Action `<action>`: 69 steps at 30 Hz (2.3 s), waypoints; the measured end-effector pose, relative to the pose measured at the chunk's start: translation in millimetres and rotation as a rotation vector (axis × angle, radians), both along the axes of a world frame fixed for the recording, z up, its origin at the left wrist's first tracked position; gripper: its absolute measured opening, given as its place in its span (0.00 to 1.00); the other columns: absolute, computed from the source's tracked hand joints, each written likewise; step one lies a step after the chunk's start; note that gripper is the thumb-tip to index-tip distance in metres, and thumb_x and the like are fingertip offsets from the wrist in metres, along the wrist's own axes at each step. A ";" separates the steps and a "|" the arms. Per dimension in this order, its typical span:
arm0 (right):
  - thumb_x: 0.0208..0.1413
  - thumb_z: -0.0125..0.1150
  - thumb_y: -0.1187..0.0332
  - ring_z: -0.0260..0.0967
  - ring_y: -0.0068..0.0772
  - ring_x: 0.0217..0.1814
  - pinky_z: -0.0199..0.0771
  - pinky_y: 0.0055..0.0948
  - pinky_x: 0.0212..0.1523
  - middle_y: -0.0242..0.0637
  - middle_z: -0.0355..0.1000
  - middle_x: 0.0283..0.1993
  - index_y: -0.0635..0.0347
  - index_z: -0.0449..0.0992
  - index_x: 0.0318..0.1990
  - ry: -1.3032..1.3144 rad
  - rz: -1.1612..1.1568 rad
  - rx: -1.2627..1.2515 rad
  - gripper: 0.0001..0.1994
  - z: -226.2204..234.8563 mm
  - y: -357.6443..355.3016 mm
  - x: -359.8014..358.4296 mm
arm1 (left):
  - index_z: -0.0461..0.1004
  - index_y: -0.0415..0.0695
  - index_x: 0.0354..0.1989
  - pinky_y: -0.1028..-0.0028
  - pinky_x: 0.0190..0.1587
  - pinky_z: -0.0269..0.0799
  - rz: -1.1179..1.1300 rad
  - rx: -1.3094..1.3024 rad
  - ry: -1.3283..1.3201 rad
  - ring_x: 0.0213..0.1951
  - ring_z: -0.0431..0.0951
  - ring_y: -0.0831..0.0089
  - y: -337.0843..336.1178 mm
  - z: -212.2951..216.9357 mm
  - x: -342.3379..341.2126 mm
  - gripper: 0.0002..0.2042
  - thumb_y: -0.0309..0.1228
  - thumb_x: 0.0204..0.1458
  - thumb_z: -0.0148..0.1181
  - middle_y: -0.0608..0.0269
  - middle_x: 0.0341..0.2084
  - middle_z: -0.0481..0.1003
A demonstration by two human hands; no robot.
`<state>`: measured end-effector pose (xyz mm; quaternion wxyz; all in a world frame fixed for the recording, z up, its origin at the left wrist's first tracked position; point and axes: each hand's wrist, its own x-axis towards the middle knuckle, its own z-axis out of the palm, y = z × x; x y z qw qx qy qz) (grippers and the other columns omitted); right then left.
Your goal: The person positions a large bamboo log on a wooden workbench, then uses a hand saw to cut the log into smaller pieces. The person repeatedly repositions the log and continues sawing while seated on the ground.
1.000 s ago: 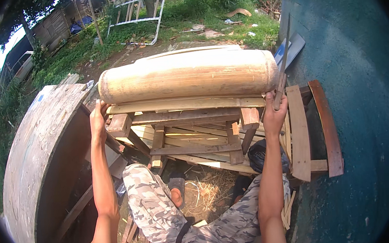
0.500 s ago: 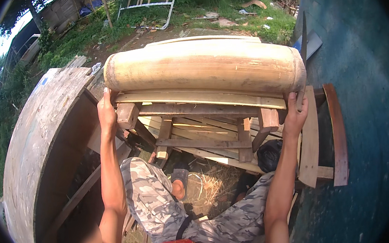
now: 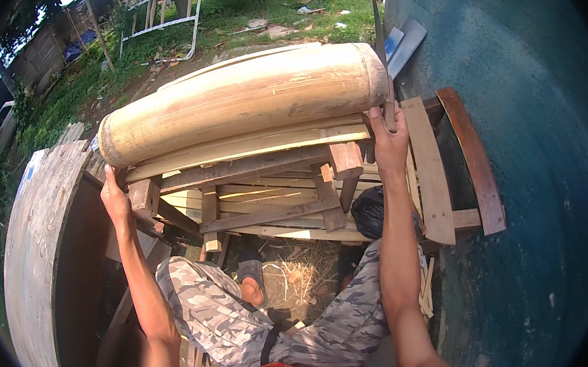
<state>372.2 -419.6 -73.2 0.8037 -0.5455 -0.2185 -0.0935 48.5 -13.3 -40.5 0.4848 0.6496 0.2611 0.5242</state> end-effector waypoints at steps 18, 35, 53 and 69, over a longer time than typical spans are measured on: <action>0.62 0.68 0.54 0.75 0.31 0.55 0.72 0.30 0.57 0.45 0.78 0.54 0.66 0.72 0.52 -0.025 -0.060 -0.101 0.24 -7.3 -2.9 4.8 | 0.72 0.31 0.60 0.68 0.62 0.66 -0.055 0.035 0.175 0.56 0.77 0.66 31.6 -3.4 -15.0 0.28 0.46 0.73 0.38 0.52 0.54 0.79; 0.63 0.67 0.60 0.77 0.26 0.49 0.76 0.28 0.51 0.40 0.80 0.48 0.64 0.73 0.50 -0.153 -0.106 -0.095 0.18 15.1 -18.2 -11.1 | 0.71 0.29 0.61 0.72 0.59 0.66 0.113 0.190 0.105 0.54 0.74 0.72 7.8 18.1 -4.3 0.25 0.42 0.71 0.49 0.54 0.54 0.77; 0.63 0.67 0.58 0.75 0.25 0.51 0.73 0.29 0.53 0.38 0.80 0.49 0.63 0.74 0.49 -0.060 -0.057 -0.060 0.18 -10.7 -7.7 2.4 | 0.74 0.31 0.59 0.73 0.58 0.67 0.087 0.152 0.181 0.52 0.76 0.73 6.5 10.8 -10.3 0.23 0.41 0.70 0.49 0.58 0.52 0.79; 0.67 0.63 0.60 0.75 0.27 0.54 0.74 0.29 0.57 0.41 0.77 0.52 0.66 0.72 0.53 -0.035 0.018 0.003 0.18 -6.3 -8.1 -4.1 | 0.71 0.29 0.61 0.66 0.60 0.70 -0.112 -0.097 0.260 0.53 0.79 0.61 -15.4 51.4 -29.3 0.29 0.46 0.70 0.43 0.48 0.55 0.77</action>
